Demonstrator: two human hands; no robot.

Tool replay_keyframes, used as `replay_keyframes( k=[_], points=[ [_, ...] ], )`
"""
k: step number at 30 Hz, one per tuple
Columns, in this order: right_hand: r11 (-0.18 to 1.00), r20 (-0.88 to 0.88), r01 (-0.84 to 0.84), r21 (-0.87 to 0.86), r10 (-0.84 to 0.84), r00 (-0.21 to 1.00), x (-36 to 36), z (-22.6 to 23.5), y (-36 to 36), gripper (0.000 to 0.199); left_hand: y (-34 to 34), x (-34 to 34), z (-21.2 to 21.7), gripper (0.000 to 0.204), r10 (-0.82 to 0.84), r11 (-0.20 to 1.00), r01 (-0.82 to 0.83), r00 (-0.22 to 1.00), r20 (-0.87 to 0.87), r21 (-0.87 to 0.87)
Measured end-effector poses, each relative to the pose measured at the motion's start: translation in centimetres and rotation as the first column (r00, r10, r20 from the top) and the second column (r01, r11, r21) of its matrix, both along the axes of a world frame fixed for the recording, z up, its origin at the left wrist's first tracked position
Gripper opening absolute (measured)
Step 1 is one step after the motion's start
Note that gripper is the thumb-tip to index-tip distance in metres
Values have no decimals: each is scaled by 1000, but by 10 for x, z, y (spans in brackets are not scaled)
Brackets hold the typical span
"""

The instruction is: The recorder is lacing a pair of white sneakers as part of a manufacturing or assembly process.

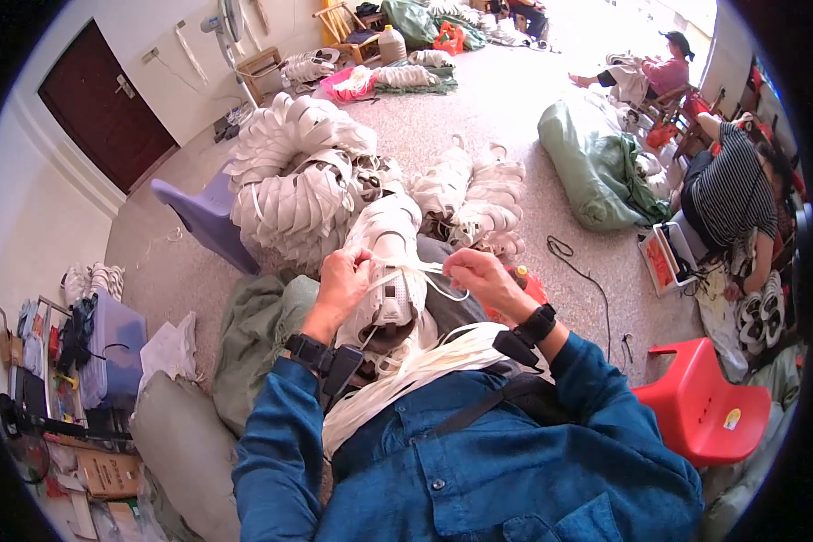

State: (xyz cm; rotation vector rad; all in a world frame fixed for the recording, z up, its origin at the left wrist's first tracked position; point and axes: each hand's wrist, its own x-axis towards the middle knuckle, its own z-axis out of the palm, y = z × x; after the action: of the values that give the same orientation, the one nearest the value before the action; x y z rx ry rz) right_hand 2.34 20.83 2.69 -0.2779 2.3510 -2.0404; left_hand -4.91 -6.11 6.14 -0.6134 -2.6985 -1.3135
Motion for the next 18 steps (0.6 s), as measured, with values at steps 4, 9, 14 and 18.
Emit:
replay_keyframes(
  k=[4, 9, 14, 18],
  points=[
    [997, -77, -63, 32, 65, 995, -7, 4, -33, 19, 1, 0, -2, 10, 19, 999, -19, 1000, 8, -26],
    [912, -216, -1, 411, 99, 971, -8, 35, -68, 27, 8, 0, -5, 11, -31, 979, -19, 969, -246, -201],
    [758, -348, 117, 642, 151, 925, -22, 18, -81, 23, 16, 9, -14, 13, -83, 923, -67, 927, -365, -379],
    [768, -333, 61, 637, 203, 921, -27, 7, -85, 15, 8, 15, -15, 14, -99, 962, -21, 902, -420, -272]
  ],
)
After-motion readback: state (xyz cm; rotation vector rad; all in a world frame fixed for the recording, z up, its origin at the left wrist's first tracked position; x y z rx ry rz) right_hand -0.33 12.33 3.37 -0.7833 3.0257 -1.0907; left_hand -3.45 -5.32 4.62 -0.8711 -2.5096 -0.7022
